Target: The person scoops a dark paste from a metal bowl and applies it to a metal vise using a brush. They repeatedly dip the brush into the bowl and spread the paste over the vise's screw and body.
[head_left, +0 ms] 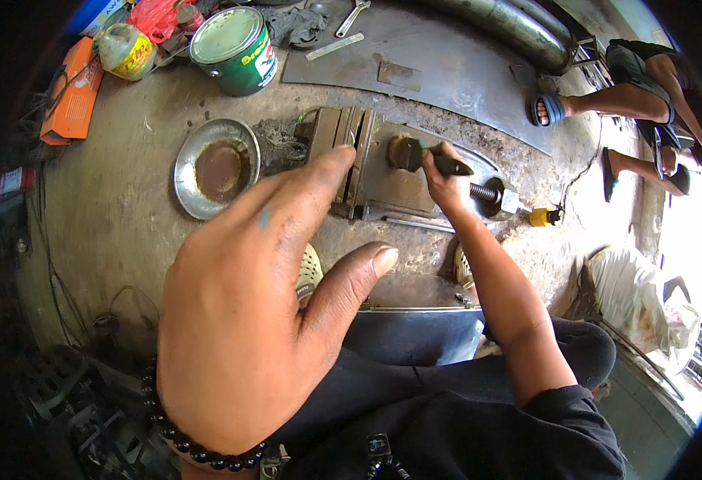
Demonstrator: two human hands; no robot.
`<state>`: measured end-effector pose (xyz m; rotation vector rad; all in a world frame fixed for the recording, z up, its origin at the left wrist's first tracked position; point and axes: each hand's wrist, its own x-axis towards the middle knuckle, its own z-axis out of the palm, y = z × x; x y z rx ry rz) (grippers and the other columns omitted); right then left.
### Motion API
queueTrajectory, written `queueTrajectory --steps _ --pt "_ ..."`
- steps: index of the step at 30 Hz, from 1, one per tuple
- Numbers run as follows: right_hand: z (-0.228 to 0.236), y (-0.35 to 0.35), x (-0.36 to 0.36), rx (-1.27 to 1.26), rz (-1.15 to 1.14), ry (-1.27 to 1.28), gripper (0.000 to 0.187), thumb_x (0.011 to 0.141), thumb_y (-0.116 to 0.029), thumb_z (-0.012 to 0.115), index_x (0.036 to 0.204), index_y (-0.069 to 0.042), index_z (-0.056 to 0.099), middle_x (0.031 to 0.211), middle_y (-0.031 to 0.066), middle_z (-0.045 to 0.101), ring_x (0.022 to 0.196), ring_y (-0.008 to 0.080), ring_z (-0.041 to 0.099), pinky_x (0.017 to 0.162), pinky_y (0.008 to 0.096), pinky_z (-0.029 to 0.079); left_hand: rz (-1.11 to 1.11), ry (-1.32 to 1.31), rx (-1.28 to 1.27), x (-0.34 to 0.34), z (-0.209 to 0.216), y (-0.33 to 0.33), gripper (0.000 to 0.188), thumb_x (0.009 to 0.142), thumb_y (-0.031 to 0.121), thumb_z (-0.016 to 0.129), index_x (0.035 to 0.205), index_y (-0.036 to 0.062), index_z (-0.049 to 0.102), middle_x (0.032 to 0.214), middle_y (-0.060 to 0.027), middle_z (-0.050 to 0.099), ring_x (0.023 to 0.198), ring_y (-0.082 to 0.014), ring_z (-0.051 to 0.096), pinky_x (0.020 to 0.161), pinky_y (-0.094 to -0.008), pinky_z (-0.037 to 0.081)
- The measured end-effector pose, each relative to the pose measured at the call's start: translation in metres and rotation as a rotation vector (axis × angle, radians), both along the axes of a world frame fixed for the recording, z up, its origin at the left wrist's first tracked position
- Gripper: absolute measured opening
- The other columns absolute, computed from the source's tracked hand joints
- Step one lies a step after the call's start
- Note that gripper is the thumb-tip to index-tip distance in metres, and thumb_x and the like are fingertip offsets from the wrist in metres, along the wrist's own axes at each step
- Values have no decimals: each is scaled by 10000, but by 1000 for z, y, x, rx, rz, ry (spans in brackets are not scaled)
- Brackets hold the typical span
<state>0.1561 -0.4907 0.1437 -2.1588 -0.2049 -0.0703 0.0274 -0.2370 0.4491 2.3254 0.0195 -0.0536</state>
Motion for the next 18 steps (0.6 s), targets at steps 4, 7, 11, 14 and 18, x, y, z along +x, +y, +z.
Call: queueTrajectory --steps 4,7,11,14,18 --pt "11 -47 -26 -125 -69 19 209 899 -179 679 805 -9 601 664 136 632 570 222 570 585 358 473 35 -1 -13 -7 -2 8 540 832 182 740 1310 -13 581 1133 -227 671 1079 -292 645 960 -387 476" --pt "23 -67 -36 -169 -144 8 182 903 -155 674 811 -15 603 659 107 632 572 187 558 587 333 477 35 -33 -10 -10 -3 12 540 837 191 738 1309 -18 579 1135 -230 670 1088 -295 642 965 -387 473" --pt "18 -28 -50 14 -89 -50 154 892 -95 679 793 -19 589 647 80 615 578 130 498 579 313 463 9 -66 -1 -12 -2 12 539 840 207 739 1302 -20 579 1125 -244 665 1065 -324 645 947 -389 478" --pt "10 -9 -50 -1 177 57 166 861 -119 708 803 -14 594 644 147 583 582 157 514 565 347 458 21 -65 45 -14 -2 12 524 845 200 734 1299 -12 583 1118 -241 664 1045 -333 644 936 -392 482" --pt "12 -45 -11 -64 -41 -30 211 875 -145 693 761 -18 568 647 111 602 585 159 516 558 363 452 69 -45 26 -16 -1 13 507 850 183 727 1299 -5 586 1115 -236 665 1039 -319 644 936 -393 486"
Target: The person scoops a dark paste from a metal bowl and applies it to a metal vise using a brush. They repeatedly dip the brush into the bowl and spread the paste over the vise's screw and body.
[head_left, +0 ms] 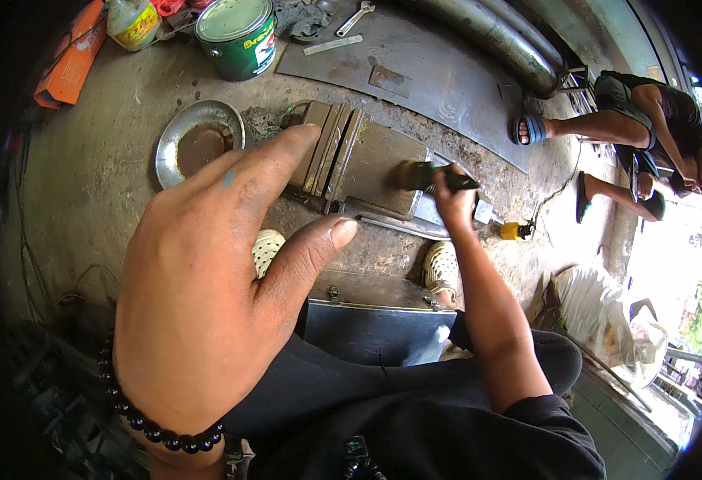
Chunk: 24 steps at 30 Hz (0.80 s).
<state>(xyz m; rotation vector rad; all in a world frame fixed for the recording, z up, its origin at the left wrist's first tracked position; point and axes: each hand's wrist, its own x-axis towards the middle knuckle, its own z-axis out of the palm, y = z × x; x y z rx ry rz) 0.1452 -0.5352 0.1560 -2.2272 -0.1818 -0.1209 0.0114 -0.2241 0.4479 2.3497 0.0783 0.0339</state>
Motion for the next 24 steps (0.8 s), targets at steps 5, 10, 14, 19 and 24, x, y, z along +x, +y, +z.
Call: queueTrajectory --steps 5,10,14,19,24 --pt "-9 -27 67 -254 -183 -132 285 882 -271 672 806 0 623 714 202 650 633 334 635 605 420 486 -1 -2 56 2 -2 -8 499 854 180 725 1302 5 590 1123 -233 670 1060 -305 650 952 -386 485" --pt "-14 -32 58 -155 -212 -79 276 883 -265 670 828 4 647 729 209 656 650 340 648 625 421 489 -40 -41 109 4 -6 -11 489 865 198 723 1302 19 597 1122 -224 678 1071 -303 652 949 -381 490" --pt "-11 -40 -15 -206 -39 -121 217 843 -140 690 748 -17 538 650 185 593 567 250 583 579 402 469 -46 -60 85 4 -8 -12 493 858 215 733 1295 26 606 1126 -213 682 1065 -295 654 940 -380 494" --pt "6 -47 -108 -338 57 186 217 833 -219 702 801 -40 584 706 215 637 654 398 652 586 431 497 -63 -79 124 3 -6 -16 498 847 216 743 1291 34 611 1129 -207 682 1050 -286 657 934 -376 497" --pt "1 -43 -84 -95 99 80 195 847 -190 710 774 -33 618 649 134 615 558 243 594 582 372 474 -32 -94 85 -2 -7 -14 493 850 217 739 1292 41 613 1136 -207 680 1049 -291 656 935 -375 496"
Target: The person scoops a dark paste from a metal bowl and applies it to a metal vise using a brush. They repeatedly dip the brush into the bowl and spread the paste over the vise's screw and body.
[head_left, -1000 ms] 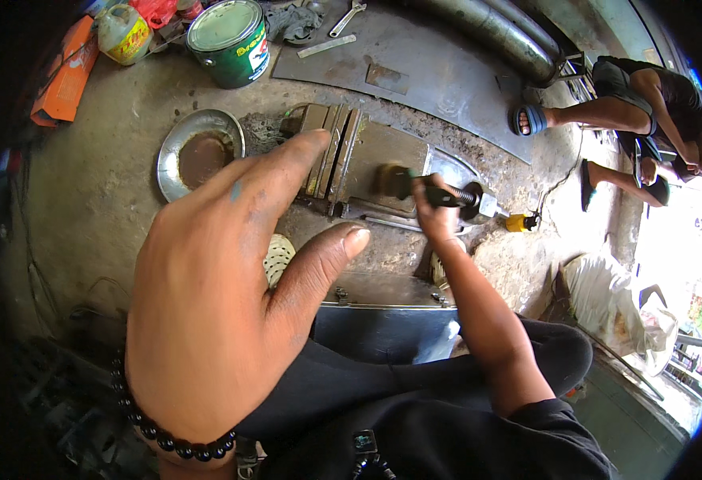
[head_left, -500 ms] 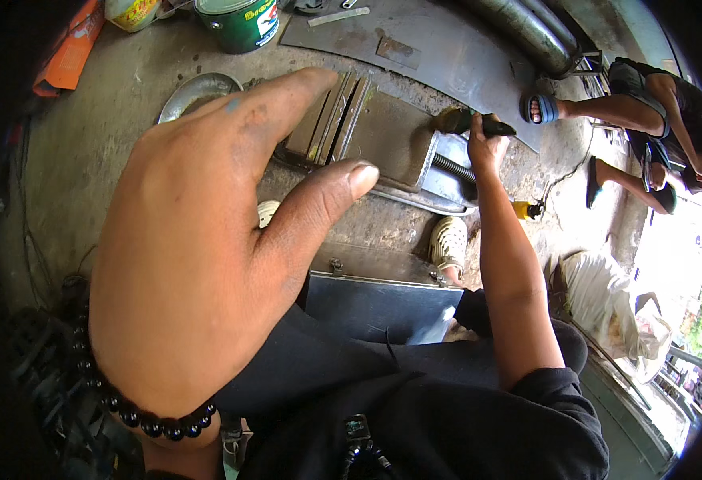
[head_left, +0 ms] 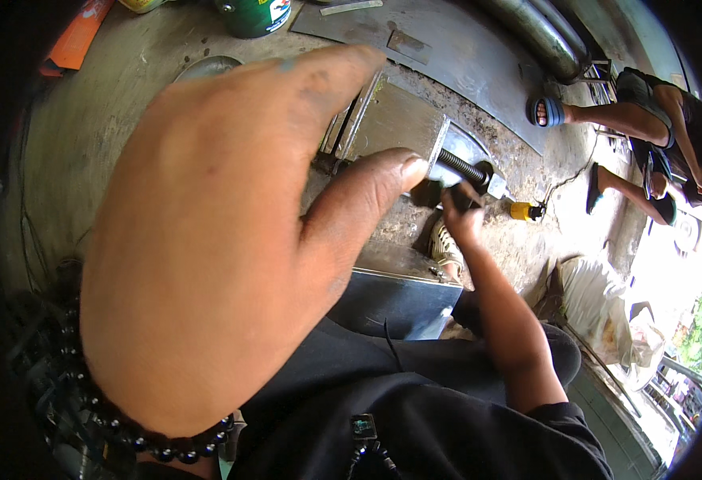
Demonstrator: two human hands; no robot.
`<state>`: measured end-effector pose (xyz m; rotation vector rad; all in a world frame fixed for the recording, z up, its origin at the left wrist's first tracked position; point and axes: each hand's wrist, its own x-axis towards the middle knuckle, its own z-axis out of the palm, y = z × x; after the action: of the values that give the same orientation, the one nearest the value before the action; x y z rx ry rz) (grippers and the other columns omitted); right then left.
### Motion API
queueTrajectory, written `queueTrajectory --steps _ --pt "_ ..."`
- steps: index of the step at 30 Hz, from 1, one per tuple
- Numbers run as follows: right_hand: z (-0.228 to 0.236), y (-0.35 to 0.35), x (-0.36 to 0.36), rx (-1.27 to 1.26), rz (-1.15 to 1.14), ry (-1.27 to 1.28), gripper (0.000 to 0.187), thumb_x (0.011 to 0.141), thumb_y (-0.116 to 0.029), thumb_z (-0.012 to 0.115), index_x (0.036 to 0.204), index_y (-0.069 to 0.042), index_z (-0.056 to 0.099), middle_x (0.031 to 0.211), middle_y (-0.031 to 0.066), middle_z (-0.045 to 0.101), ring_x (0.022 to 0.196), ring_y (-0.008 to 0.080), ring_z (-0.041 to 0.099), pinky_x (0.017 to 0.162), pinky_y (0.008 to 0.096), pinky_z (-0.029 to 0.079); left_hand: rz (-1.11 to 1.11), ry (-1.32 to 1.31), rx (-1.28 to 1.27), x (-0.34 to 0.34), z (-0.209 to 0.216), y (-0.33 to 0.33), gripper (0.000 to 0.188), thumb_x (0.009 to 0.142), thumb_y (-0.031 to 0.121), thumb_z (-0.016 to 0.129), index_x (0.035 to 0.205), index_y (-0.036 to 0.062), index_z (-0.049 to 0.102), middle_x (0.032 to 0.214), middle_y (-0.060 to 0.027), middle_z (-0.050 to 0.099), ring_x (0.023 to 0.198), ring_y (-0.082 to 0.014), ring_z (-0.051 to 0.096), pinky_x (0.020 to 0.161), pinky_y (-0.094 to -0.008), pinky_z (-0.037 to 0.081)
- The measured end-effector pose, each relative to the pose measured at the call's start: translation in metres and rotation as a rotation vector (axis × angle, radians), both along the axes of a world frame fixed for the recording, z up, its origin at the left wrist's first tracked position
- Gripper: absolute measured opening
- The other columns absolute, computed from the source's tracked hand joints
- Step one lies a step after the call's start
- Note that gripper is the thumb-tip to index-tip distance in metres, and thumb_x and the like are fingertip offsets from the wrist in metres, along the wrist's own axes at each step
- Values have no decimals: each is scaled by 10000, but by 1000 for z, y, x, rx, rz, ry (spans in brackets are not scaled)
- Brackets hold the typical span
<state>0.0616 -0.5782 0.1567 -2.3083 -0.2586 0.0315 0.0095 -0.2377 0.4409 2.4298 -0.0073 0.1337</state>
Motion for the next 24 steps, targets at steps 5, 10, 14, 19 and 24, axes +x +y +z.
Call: queueTrajectory --steps 5,10,14,19,24 --pt "0 13 143 -156 -134 -156 284 852 -262 682 767 4 632 705 216 643 648 339 633 624 422 487 41 43 66 -3 3 3 499 864 238 729 1306 42 604 1138 -205 679 1055 -289 653 942 -376 491" --pt "-7 15 193 -247 -200 -175 332 870 -355 652 869 -24 670 796 226 678 796 420 668 730 457 515 82 85 82 -4 6 5 504 883 273 716 1315 41 597 1118 -208 680 1059 -289 650 943 -378 489" --pt "-15 9 144 -89 -204 -127 285 878 -291 663 807 -18 618 720 209 646 663 348 642 639 405 493 65 71 49 -7 4 10 505 890 289 710 1314 39 597 1113 -214 680 1056 -290 650 938 -379 490" --pt "-4 0 23 -201 -14 -50 162 869 -174 686 881 -25 626 763 180 644 665 328 646 627 395 498 31 52 94 -9 5 17 506 895 294 707 1310 26 595 1105 -206 681 1047 -277 651 930 -367 489" --pt "28 11 -43 -407 385 11 118 817 -89 698 893 -58 615 789 174 643 685 405 657 606 444 532 30 6 98 -19 5 22 507 902 293 701 1308 12 588 1094 -207 682 1030 -272 655 915 -362 494"
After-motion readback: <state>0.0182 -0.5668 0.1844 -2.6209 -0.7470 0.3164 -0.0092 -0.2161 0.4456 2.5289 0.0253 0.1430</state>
